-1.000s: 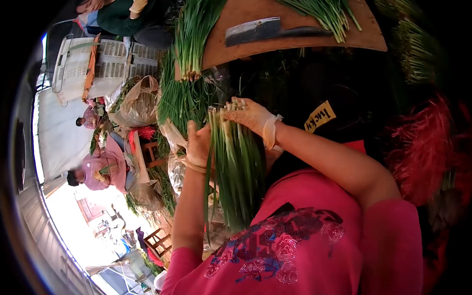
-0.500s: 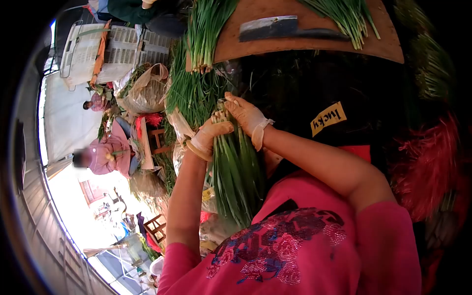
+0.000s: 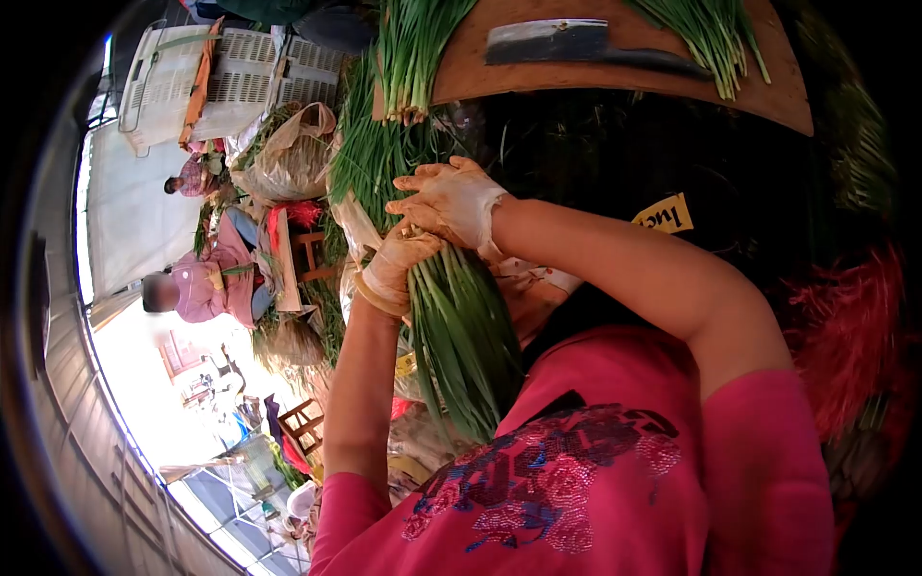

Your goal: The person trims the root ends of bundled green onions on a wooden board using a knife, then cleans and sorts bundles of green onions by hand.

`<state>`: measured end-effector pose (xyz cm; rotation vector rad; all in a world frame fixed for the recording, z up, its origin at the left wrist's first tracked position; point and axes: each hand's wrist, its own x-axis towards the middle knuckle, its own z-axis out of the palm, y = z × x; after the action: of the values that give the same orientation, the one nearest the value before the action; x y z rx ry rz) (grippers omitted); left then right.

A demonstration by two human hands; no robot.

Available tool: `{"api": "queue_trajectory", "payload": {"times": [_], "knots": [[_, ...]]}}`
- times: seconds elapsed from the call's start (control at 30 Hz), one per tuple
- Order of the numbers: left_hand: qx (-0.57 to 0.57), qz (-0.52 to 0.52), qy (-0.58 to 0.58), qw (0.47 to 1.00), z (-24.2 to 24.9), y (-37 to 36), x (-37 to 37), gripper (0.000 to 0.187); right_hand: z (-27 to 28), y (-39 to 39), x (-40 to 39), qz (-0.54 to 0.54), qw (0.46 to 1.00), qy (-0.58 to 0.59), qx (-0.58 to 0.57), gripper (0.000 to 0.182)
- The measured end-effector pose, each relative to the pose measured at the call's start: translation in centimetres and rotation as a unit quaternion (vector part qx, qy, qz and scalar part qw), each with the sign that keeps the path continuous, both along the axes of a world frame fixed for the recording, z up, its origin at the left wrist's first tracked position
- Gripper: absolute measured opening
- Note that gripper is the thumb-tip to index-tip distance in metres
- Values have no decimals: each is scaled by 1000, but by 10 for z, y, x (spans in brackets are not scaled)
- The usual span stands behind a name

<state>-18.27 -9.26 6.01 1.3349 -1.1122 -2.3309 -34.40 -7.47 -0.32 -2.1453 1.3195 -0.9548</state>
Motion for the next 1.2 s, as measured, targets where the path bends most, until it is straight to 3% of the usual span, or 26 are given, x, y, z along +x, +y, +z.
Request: {"api": "queue_trajectory", "payload": {"times": [0.07, 0.17, 0.27, 0.4, 0.47, 0.6, 0.67, 0.73, 0.8, 0.83, 0.87, 0.93, 0.97, 1.07, 1.1, 1.17, 1.2], "knots": [[-50, -3, 2, 999, -14, -4, 8, 48, 1, -12, -3, 42, 998, 32, -25, 46], [-34, 12, 26, 999, -12, -1, 2, 44, 21, -30, -6, 168, 960, 30, 223, 43], [11, 43, 31, 999, -11, 0, 4, 38, 24, -20, -1, 117, 979, 33, 162, 39], [-25, 39, -28, 999, -1, 2, -2, 48, 9, -12, 12, 21, 946, -230, 226, 36], [-87, 8, -69, 994, 1, 9, -11, 56, 5, -16, 19, -14, 910, -287, 297, 36], [-242, -84, -160, 953, -9, 20, -13, 76, -10, -13, 33, -34, 874, -402, 272, 43], [-294, -94, -198, 930, -12, 20, -15, 71, -12, -15, 35, -28, 852, -418, 314, 42], [-165, -34, -99, 981, -5, 13, -10, 61, -12, -15, 33, -1, 830, -441, 342, 41], [-58, 5, -33, 998, -1, 6, 0, 53, -14, -16, 30, 51, 805, -471, 358, 40], [-18, 11, -16, 1000, -3, 3, 6, 50, -22, -20, 36, 67, 938, -276, 198, 45], [22, 16, 2, 1000, -5, 2, 9, 48, -23, -19, 34, 53, 974, -201, 95, 47], [-43, 3, -3, 999, -19, -1, 15, 49, -24, -17, 30, 24, 992, -41, -118, 52], [-92, -2, -20, 996, -41, -7, 25, 49, -20, -18, 28, 24, 990, -18, -139, 56], [-139, -18, -51, 989, -37, -7, 23, 47, 3, -25, 21, 119, 989, 65, -61, 53], [-139, -26, -57, 988, -31, -7, 19, 47, 7, -25, 21, 93, 996, -4, 6, 51], [-4, 93, -10, 996, -45, -6, 17, 53, 17, -20, 22, 40, 980, -139, 139, 48], [65, 155, 13, 986, -49, -5, 18, 57, 21, -15, 19, 13, 981, -163, 103, 46]]}}
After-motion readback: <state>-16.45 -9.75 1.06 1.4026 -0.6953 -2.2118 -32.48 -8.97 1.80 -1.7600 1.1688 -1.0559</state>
